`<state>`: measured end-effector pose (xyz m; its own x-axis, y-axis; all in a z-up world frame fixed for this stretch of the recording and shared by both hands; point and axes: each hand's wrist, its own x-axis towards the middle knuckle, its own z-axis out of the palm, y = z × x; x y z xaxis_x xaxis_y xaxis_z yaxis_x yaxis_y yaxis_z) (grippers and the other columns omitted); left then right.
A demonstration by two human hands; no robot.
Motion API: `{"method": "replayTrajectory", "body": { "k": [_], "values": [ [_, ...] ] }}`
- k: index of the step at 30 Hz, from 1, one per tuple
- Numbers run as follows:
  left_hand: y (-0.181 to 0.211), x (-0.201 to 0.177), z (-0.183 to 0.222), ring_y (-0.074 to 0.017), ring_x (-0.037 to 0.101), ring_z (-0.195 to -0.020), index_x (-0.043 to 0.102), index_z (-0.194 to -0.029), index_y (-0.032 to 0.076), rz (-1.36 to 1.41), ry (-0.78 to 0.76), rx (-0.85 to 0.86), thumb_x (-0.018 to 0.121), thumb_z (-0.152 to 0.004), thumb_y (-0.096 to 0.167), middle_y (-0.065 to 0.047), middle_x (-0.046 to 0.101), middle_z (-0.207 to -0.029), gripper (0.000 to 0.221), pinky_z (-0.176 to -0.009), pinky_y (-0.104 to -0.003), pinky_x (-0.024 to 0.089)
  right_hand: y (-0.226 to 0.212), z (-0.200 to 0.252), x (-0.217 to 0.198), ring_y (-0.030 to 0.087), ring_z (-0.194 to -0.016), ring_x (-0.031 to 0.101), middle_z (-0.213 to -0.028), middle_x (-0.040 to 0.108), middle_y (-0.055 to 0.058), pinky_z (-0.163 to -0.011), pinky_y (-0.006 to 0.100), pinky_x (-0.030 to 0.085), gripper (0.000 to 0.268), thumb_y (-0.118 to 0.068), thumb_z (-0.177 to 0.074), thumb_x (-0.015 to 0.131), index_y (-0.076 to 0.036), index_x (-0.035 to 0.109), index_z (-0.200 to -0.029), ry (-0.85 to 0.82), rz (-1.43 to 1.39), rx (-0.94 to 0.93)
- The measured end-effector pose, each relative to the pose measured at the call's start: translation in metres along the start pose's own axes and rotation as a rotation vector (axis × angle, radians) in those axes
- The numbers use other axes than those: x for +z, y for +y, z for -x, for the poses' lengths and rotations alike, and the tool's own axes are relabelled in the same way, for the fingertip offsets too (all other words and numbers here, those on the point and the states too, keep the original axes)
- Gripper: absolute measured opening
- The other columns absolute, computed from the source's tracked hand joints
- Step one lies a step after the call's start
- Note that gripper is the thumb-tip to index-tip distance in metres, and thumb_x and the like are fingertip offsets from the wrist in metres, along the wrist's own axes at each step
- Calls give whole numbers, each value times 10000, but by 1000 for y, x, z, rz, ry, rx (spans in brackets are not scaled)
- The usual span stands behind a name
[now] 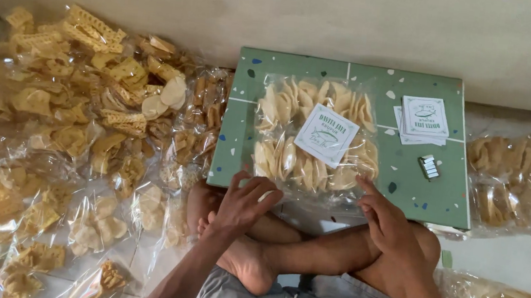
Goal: Sealing plastic bags of snacks by folding the top, adding a paper label, and stapling them shut.
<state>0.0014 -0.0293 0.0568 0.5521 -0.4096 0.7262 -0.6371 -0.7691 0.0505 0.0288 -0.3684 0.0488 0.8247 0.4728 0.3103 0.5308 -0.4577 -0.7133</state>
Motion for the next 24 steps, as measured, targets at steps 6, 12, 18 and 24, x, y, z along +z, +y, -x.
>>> {"method": "replayTrajectory", "body": {
  "k": [6, 12, 18, 24],
  "values": [
    [31, -44, -13, -234, 691, -950, 645, -940, 149, -74, -66, -141, 622, -963, 39, -27, 625, -891, 115, -1014, -432, 508, 4, 4, 18, 488, -1357, 457, -1574, 480, 249, -933, 583, 533, 107, -14, -991, 507, -49, 603, -1023, -20, 15, 91],
    [-20, 29, -38, -342, 733, -1029, 685, -1013, 90, 18, 121, -142, 574, -1010, 7, -105, 685, -928, 139, -1046, -501, 512, -24, -9, 48, 517, -1285, 504, -1593, 414, 294, -925, 610, 528, 176, -114, -1095, 378, -51, 538, -1060, 86, 1, 167],
    [-59, 46, -54, -356, 684, -1201, 581, -987, 71, 93, 52, -166, 520, -1045, 29, -159, 727, -1116, 94, -1141, -552, 411, -48, -35, 73, 368, -1022, 609, -1298, 540, 179, -811, 480, 469, 200, -271, -1123, 340, -171, 502, -1182, 220, -138, 404],
    [-73, -2, -29, -385, 473, -1419, 514, -1025, 157, 395, -603, -467, 570, -1001, 69, -107, 636, -1389, 107, -1123, -801, 108, -9, -31, 70, 456, -1478, 280, -1680, 249, 246, -1198, 554, 250, 200, -243, -1141, 319, -110, 458, -1085, 348, -470, 345]
  ]
}}
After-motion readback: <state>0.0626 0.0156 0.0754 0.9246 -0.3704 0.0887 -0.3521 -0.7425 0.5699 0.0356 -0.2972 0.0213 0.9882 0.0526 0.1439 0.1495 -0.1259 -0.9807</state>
